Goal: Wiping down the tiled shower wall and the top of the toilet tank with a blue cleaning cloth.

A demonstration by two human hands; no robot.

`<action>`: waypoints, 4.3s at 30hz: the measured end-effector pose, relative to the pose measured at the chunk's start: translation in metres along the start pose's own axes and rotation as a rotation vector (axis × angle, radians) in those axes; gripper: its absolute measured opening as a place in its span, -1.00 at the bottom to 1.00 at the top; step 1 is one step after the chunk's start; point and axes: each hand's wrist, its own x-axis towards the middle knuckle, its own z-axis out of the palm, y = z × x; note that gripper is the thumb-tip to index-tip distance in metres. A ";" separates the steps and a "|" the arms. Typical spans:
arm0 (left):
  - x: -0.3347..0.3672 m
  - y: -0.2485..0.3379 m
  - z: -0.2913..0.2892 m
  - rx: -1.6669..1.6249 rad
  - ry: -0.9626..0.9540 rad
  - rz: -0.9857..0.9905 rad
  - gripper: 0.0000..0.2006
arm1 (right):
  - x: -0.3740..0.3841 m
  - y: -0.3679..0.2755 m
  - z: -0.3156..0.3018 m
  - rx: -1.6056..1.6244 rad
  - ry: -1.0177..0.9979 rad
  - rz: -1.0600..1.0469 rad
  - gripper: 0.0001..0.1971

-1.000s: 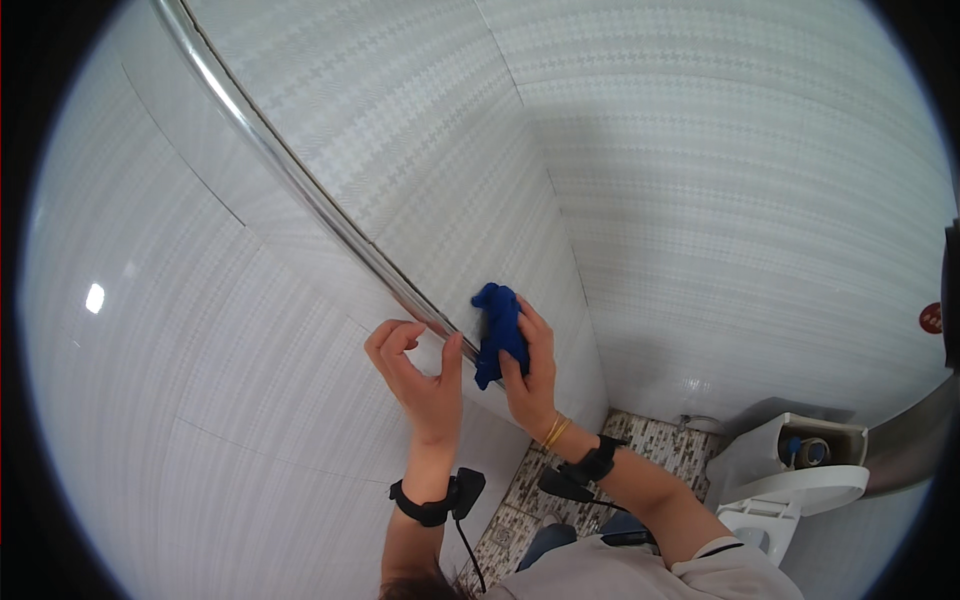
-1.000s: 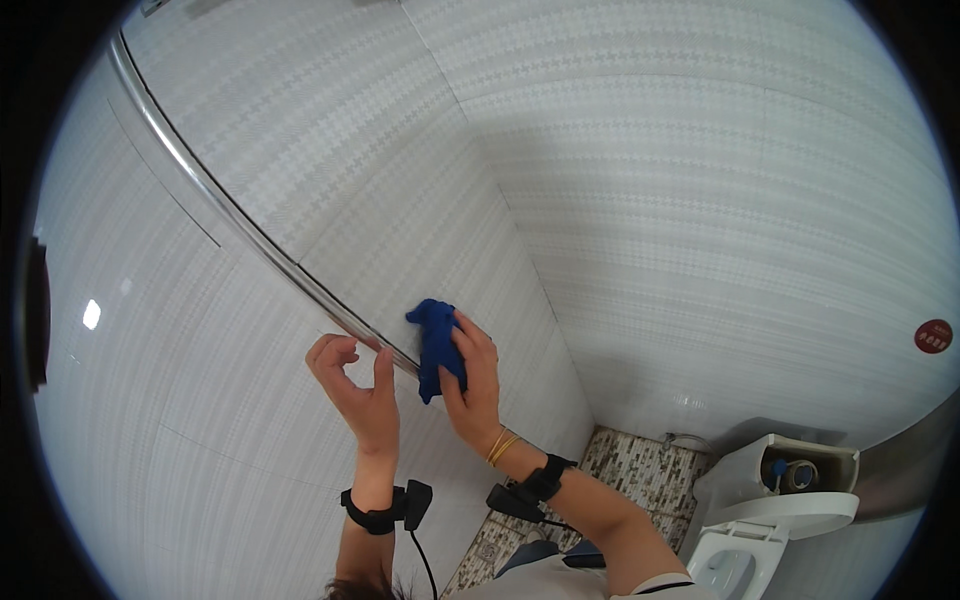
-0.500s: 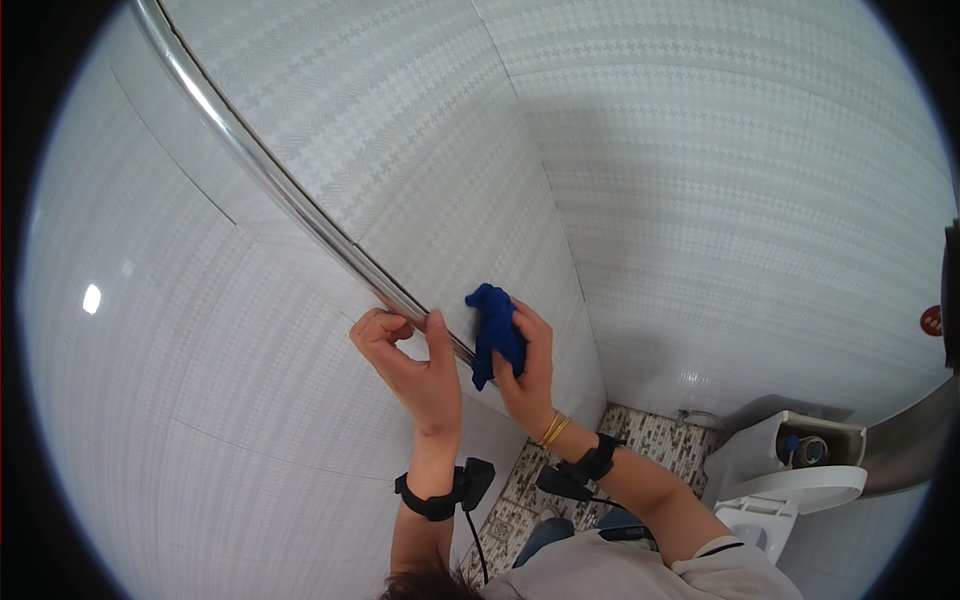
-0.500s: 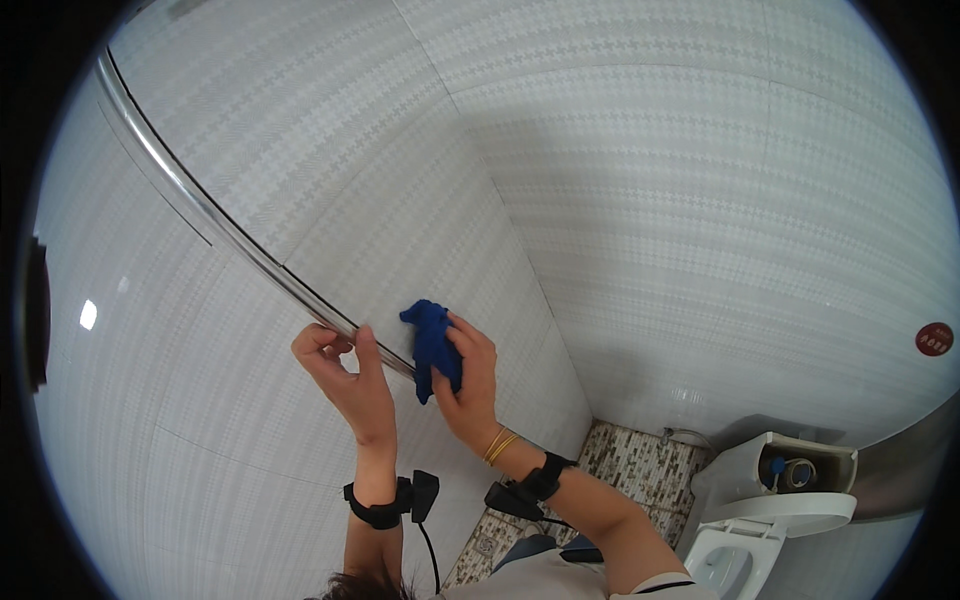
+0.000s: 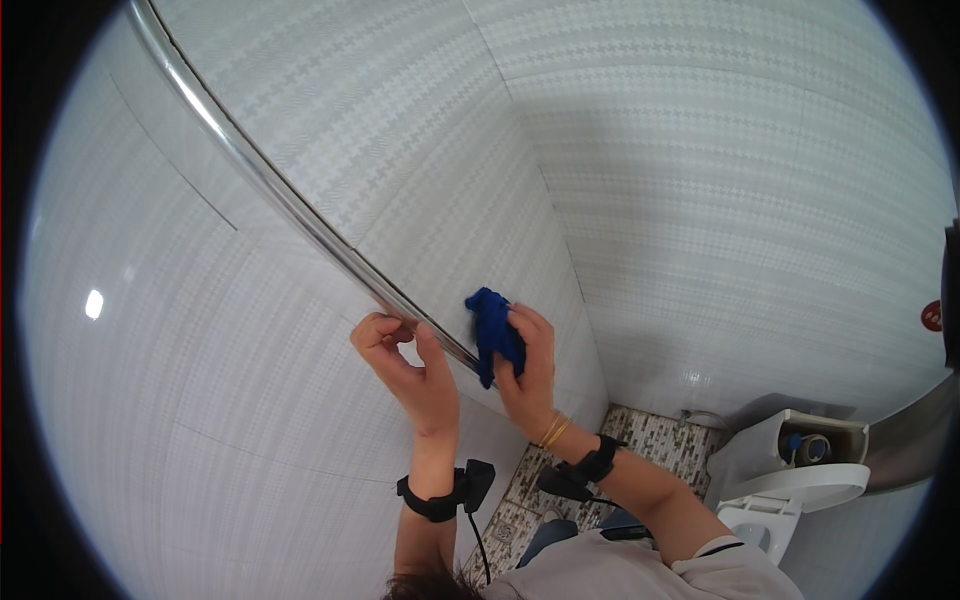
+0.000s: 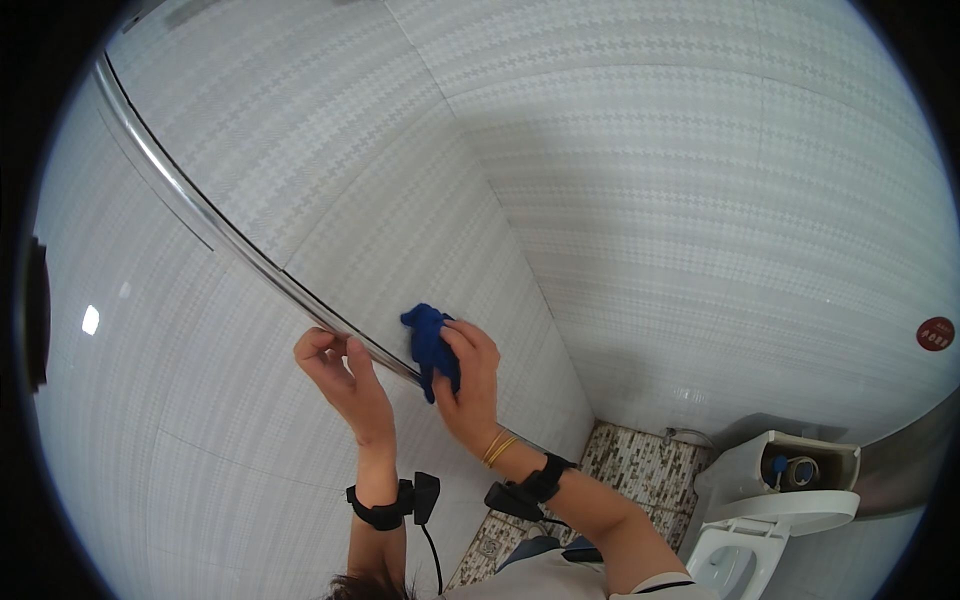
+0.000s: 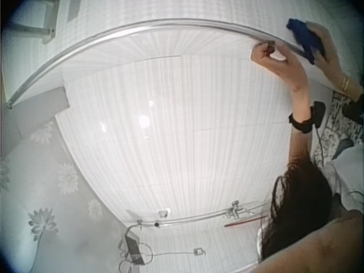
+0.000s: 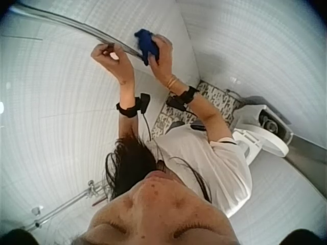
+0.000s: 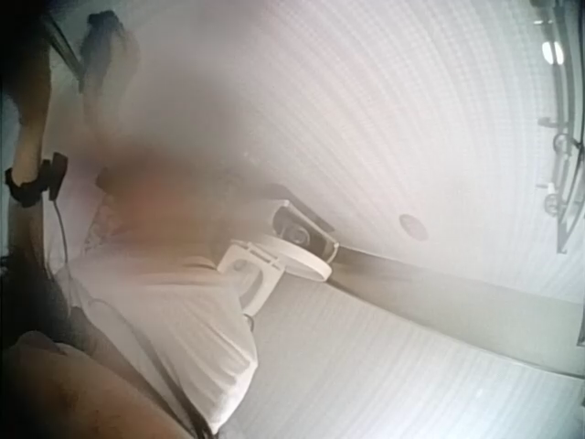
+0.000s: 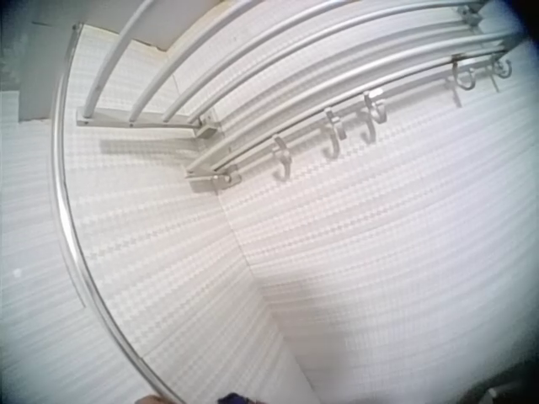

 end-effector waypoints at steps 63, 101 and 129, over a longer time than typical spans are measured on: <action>-0.004 -0.008 -0.012 -0.082 0.016 -0.006 -0.81 | 0.062 -0.068 0.016 -0.237 -0.182 -0.213 -0.89; -0.006 -0.013 -0.016 -0.089 0.044 0.019 -0.78 | 0.057 -0.067 0.019 -0.146 -0.229 -0.158 -0.90; -0.004 -0.012 -0.018 -0.128 0.035 -0.013 -0.84 | 0.069 -0.071 0.018 -0.405 -0.295 -0.395 -0.93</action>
